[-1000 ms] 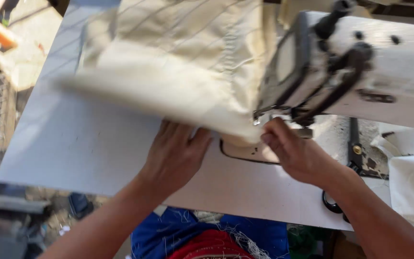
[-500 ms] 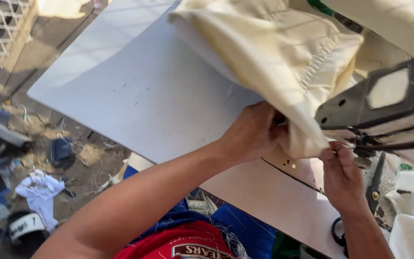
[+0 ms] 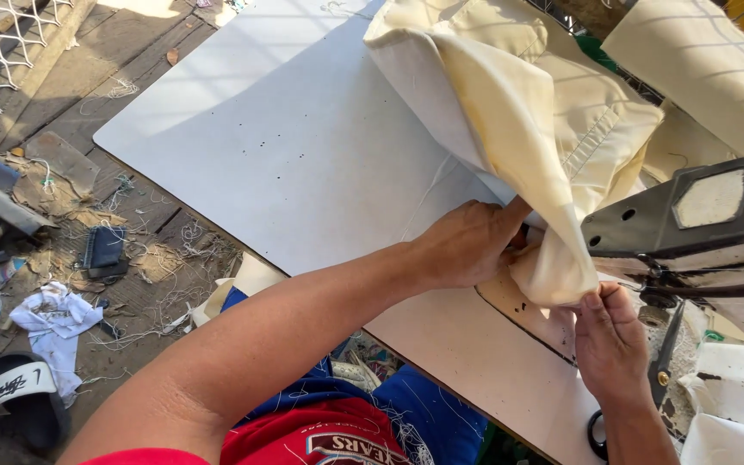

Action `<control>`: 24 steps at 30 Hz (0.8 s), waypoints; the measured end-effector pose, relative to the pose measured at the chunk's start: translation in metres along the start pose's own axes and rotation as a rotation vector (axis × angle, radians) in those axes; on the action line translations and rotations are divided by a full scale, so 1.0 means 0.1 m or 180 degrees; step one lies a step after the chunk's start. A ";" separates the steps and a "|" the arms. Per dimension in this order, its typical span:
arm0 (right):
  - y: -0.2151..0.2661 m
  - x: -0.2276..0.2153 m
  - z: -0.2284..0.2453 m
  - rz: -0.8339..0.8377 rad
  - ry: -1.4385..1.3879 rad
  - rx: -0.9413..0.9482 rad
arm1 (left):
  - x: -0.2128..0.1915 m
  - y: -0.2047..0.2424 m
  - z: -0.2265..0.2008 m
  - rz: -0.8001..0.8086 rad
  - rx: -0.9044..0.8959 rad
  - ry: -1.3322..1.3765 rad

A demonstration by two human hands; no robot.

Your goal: Sewing a fabric bag using an industrial sewing machine and trimming excess material with scissors.

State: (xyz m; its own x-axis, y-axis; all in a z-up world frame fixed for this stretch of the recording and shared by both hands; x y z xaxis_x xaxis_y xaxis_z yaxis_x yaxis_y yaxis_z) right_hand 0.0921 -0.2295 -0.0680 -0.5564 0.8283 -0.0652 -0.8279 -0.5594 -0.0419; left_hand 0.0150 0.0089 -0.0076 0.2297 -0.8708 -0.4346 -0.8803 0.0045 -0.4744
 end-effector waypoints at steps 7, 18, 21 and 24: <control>0.09 -0.05 0.21 -0.0353 0.2470 0.0189 | -0.33 0.00 0.08 0.0884 0.0609 -0.0361; 0.37 0.80 0.80 0.0943 0.3665 -0.2138 | -0.27 0.17 -0.24 0.0772 0.1621 -0.1287; 0.37 0.73 0.79 0.1077 0.3675 -0.1994 | -0.23 0.21 -0.31 0.0958 0.1611 -0.1447; 0.35 0.65 0.87 0.1019 0.3483 -0.2087 | -0.18 0.20 -0.35 0.1154 0.1554 -0.1605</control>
State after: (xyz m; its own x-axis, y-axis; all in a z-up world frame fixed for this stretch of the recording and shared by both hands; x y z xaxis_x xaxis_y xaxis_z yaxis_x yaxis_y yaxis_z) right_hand 0.0210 -0.1928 0.0130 -0.1188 0.3774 -0.9184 -0.3105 -0.8927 -0.3267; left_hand -0.0210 0.0074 0.0174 0.2266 -0.4462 -0.8658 -0.6814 0.5626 -0.4682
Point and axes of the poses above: each hand's wrist, its own y-axis away from the middle knuckle, its own x-axis out of the palm, z = x × y, the point moved 7 cm from there along -y, towards the middle knuckle, and after that the axes turned 10 degrees about y, right-handed, at the moved point
